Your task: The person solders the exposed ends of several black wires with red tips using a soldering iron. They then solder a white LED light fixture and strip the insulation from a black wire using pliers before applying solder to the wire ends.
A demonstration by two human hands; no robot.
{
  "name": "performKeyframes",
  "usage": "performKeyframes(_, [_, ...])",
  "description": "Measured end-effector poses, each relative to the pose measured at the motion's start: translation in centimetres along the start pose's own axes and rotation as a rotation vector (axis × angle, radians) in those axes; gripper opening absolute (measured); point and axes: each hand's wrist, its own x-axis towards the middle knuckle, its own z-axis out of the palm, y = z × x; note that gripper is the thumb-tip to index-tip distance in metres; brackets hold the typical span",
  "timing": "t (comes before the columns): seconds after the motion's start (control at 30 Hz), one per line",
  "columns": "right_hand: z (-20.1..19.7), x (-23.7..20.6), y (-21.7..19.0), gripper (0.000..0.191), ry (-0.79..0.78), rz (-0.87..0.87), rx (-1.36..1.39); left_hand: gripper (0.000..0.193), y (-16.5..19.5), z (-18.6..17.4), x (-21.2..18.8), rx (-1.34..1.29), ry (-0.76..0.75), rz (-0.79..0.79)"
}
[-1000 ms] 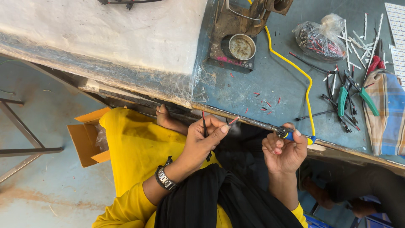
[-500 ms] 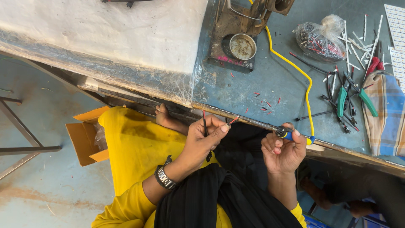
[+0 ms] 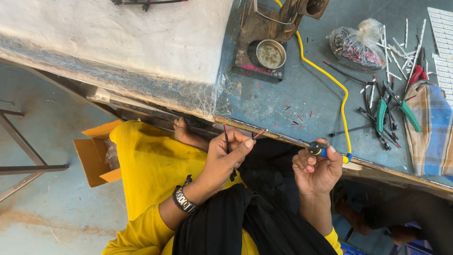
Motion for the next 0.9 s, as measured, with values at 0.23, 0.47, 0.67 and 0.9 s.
performKeyframes(0.23, [-0.01, 0.11, 0.05, 0.03, -0.005, -0.001, 0.0, 0.01, 0.03, 0.1, 0.28, 0.01, 0.011, 0.022])
performKeyframes(0.47, [0.01, 0.15, 0.18, 0.03, 0.002, 0.001, 0.004, 0.009, -0.03, -0.03, 0.29, 0.016, -0.002, 0.017])
performKeyframes(0.67, [0.12, 0.14, 0.17, 0.03, 0.016, 0.005, 0.0, 0.01, 0.08, -0.02, 0.38, 0.035, -0.007, 0.017])
performKeyframes(0.9, [0.12, 0.31, 0.29, 0.03, 0.002, 0.004, 0.0, 0.009, 0.07, 0.02, 0.48, 0.029, -0.003, 0.003])
